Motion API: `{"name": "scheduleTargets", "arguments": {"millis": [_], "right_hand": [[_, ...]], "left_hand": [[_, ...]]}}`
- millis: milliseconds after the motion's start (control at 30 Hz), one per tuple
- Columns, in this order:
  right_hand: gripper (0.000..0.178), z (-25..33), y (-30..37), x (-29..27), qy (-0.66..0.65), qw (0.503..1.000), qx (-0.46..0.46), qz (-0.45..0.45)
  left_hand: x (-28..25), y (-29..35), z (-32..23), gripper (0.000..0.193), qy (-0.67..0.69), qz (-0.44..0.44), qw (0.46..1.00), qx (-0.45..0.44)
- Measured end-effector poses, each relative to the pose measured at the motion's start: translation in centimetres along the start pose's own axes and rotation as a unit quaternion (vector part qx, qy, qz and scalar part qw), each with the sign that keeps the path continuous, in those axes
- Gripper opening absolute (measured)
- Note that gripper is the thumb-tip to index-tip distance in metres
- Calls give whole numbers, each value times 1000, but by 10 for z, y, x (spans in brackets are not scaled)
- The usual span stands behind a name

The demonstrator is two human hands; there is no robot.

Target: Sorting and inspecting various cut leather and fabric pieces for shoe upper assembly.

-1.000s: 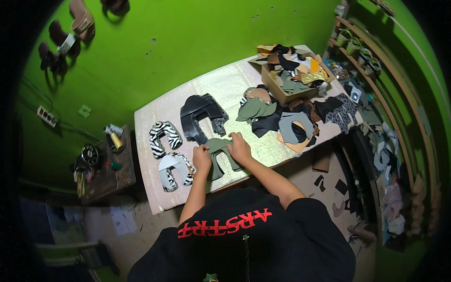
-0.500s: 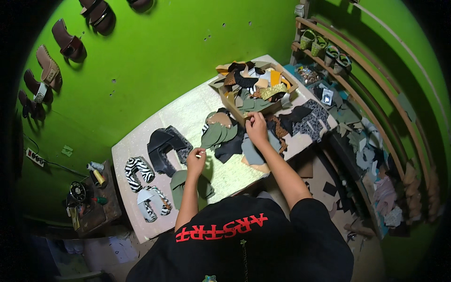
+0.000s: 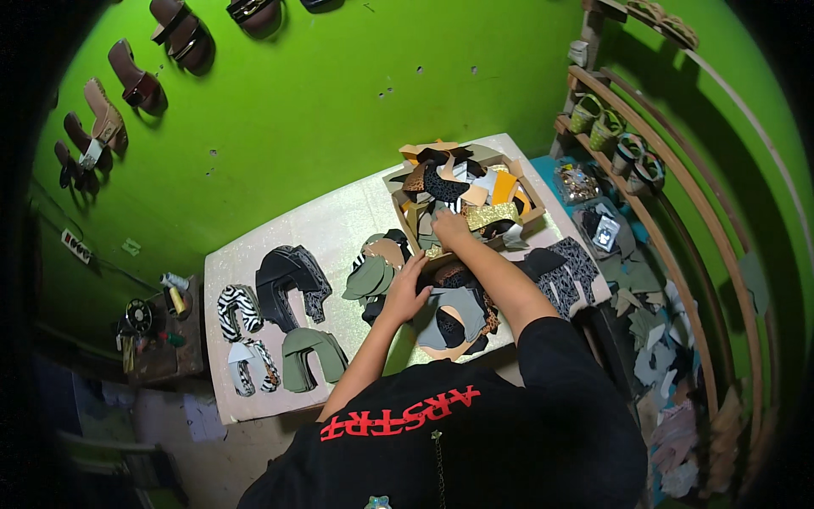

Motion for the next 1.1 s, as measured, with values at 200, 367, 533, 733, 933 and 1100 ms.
{"name": "scheduleTargets", "arguments": {"millis": [200,367,533,733,933,1100], "right_hand": [[21,-25,-10,5,-47,997,-27,-59],[20,-46,4,-34,-233,947,26,-221],[20,-82,26,-54,-354,882,63,-303],[21,-75,37,-94,-438,840,44,-318],[19,-71,33,-113,-495,806,2,-325],[17,-59,38,-121,-550,773,-26,-314]], "left_hand": [[-2,-8,-2,50,-3,-18,999,-30],[-9,-19,8,31,12,-40,998,-53],[-10,-38,16,24,21,3,989,-150],[-29,-68,4,27,62,-110,991,-43],[-12,-110,5,48,258,-11,958,-128],[2,-125,32,62,309,14,906,-289]]}}
Point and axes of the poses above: each hand's wrist, its own y-axis away from the middle knuckle, its own x-axis out of the palm, z = x × y, the point moved 7 cm from there along -y, towards the middle knuckle, and after that the axes turned 13 degrees about -x, right-handed, at the moved point
